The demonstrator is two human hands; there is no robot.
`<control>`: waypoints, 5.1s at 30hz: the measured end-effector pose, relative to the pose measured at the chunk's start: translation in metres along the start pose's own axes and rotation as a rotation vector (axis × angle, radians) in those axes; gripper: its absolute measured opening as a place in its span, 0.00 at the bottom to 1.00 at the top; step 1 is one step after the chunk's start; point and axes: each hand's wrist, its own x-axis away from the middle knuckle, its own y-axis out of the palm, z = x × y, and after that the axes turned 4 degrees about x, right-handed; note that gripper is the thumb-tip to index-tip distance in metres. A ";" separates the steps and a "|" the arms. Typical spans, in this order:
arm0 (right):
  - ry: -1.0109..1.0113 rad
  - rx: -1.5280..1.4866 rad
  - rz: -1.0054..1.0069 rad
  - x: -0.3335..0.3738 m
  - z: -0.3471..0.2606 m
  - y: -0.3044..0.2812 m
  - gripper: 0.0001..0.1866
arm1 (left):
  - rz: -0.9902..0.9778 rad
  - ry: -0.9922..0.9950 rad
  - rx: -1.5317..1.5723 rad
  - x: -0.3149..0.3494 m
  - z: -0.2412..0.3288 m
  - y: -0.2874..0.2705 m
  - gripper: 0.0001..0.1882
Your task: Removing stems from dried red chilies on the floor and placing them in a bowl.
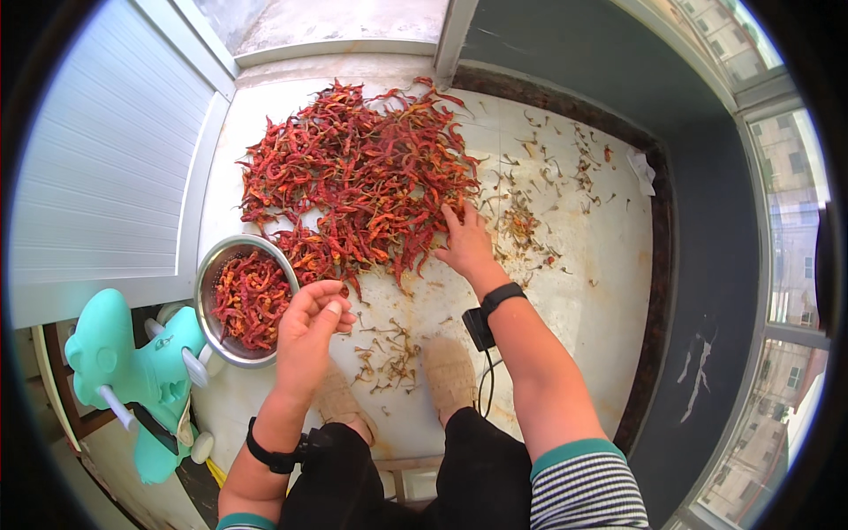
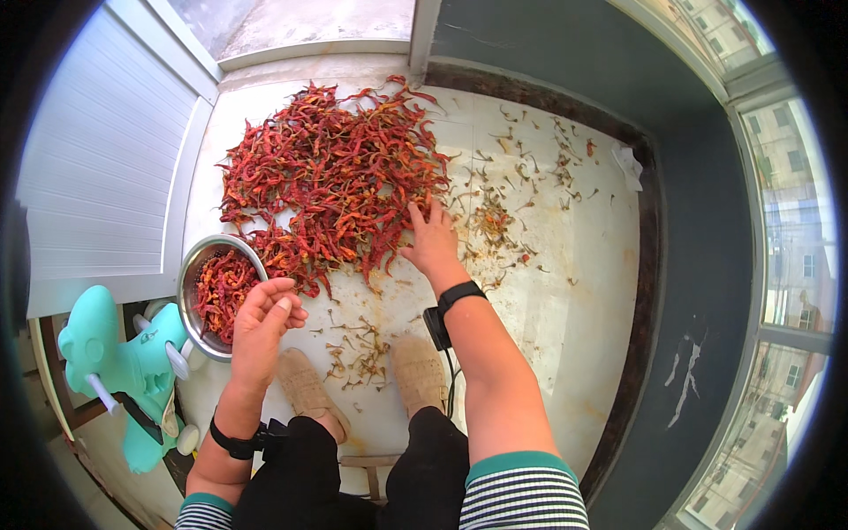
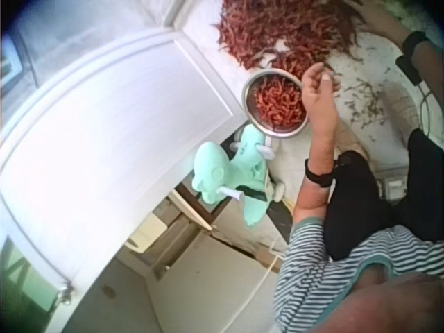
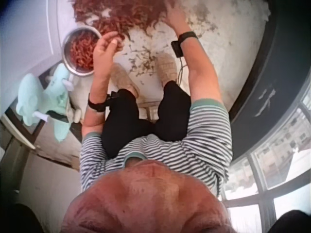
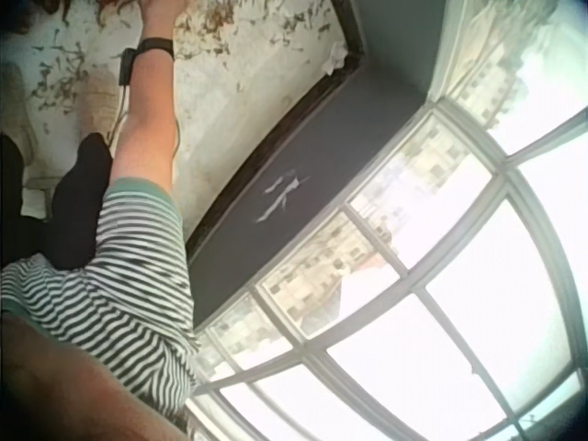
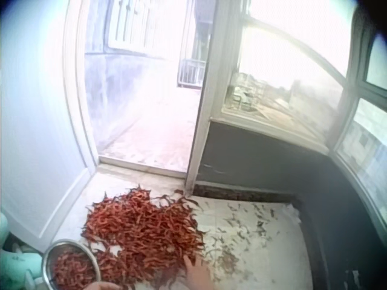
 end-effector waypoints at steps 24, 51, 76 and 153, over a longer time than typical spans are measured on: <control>-0.747 0.370 0.010 -0.032 -0.111 -0.045 0.46 | 0.076 0.010 0.098 -0.010 -0.004 -0.042 0.10; -1.108 0.587 -0.202 0.000 -0.208 -0.004 0.39 | 0.255 0.141 0.254 -0.005 0.003 -0.092 0.09; -0.881 0.201 0.027 0.009 -0.128 -0.020 0.12 | 0.241 0.161 0.295 -0.008 -0.004 -0.097 0.08; 0.039 -1.694 -0.859 0.081 -0.081 -0.052 0.09 | -0.232 -0.172 0.182 -0.016 -0.030 -0.043 0.16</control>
